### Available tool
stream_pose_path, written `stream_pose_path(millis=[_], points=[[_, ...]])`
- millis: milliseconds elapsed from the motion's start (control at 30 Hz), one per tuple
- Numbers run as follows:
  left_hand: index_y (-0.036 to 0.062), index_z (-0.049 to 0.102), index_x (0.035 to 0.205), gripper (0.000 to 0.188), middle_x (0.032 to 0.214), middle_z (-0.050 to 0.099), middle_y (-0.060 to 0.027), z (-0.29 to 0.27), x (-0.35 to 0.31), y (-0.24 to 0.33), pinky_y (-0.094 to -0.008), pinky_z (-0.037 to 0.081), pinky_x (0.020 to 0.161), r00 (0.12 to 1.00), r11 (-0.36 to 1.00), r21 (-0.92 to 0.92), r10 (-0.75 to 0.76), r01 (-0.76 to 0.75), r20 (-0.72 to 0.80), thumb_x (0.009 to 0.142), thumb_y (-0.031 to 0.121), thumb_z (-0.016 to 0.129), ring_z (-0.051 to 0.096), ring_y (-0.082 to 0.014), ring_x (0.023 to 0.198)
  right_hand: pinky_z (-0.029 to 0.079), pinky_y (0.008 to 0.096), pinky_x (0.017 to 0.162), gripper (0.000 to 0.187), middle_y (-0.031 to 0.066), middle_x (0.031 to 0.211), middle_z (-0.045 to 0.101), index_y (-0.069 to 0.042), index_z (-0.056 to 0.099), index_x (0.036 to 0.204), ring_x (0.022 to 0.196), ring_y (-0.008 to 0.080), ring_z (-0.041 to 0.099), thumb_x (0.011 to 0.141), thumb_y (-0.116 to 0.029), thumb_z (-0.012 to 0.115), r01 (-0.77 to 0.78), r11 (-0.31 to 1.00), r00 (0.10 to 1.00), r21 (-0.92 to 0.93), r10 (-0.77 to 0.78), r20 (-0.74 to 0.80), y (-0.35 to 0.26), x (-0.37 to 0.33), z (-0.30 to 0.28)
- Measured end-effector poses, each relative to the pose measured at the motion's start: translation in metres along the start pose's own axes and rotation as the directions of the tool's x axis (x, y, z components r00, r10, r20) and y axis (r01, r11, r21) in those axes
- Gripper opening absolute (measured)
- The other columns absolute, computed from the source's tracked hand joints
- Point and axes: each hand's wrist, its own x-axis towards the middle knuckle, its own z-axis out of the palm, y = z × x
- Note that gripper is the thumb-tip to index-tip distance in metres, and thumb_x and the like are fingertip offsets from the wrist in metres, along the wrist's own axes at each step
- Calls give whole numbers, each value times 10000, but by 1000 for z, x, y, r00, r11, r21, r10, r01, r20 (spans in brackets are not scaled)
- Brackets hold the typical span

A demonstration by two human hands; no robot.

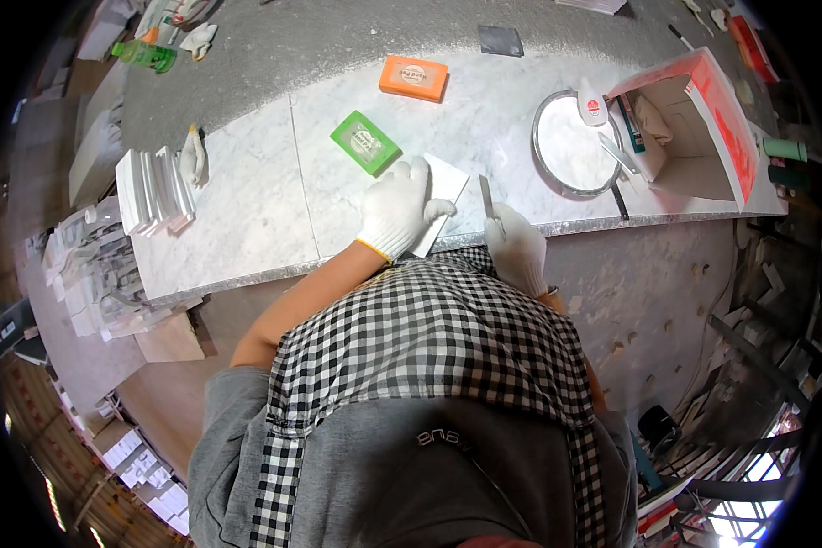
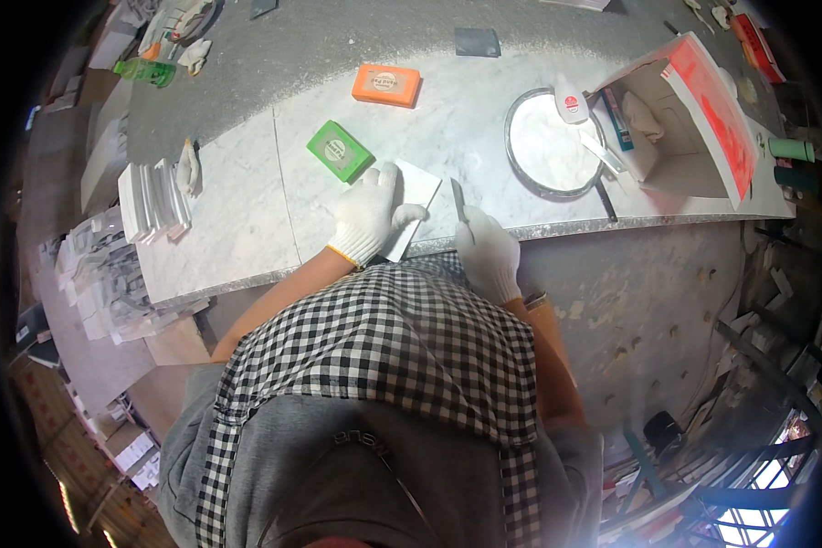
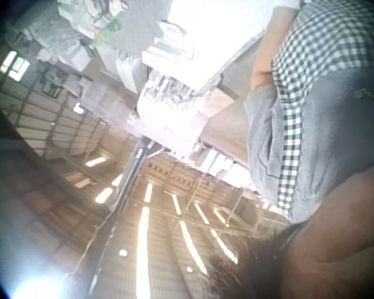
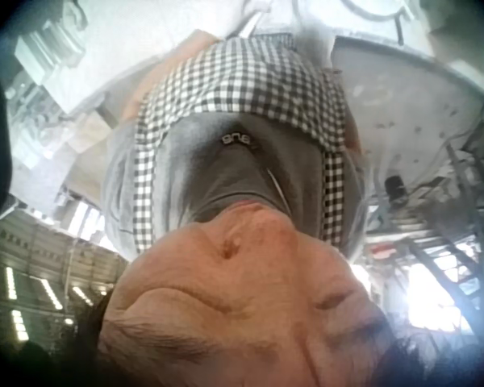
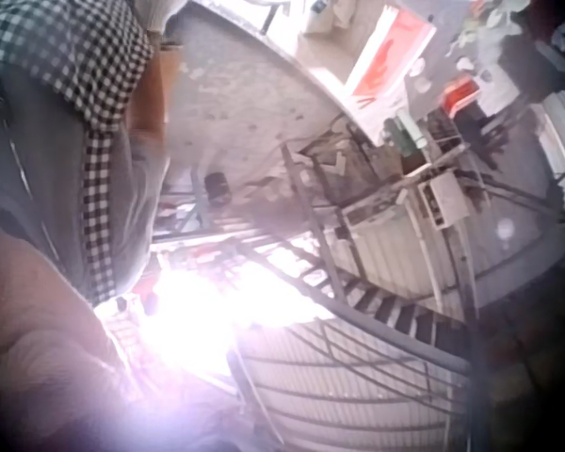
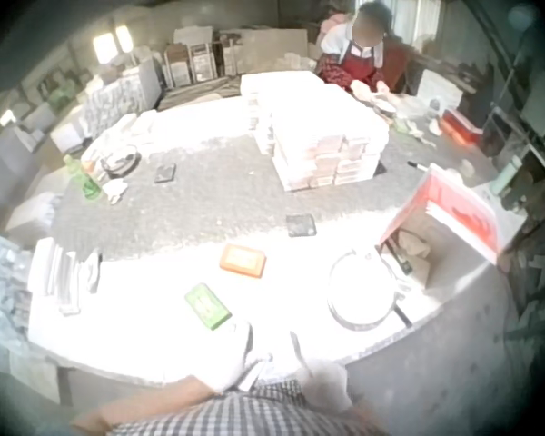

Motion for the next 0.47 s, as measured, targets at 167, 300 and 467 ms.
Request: stream_pose_path(millis=[167, 300, 467], points=[[82, 428, 1343, 749, 1096, 646, -211, -1, 7, 0, -458, 553, 671, 994, 991, -83, -103, 106, 36, 869, 635, 601, 696, -366, 859, 499, 471, 760, 204, 220, 906, 673, -35, 642, 1032, 862, 412, 649, 925, -192, 568, -88, 965, 994, 248, 100, -37, -21, 18, 19], [120, 437, 1337, 622, 1006, 670, -198, 2, 12, 4, -495, 532, 653, 996, 981, -174, -90, 90, 9, 901, 516, 637, 693, -381, 846, 492, 483, 758, 169, 241, 894, 662, -27, 625, 967, 860, 426, 641, 922, -183, 581, -76, 968, 991, 241, 99, -86, -23, 28, 28], [124, 440, 1331, 607, 1008, 680, -197, 8, 15, 4, -536, 523, 682, 997, 973, -216, -83, 80, -5, 904, 506, 638, 693, -389, 836, 494, 486, 770, 180, 254, 905, 655, -20, 614, 964, 867, 429, 642, 923, -195, 593, -92, 963, 991, 253, 113, -70, -22, 34, 33]])
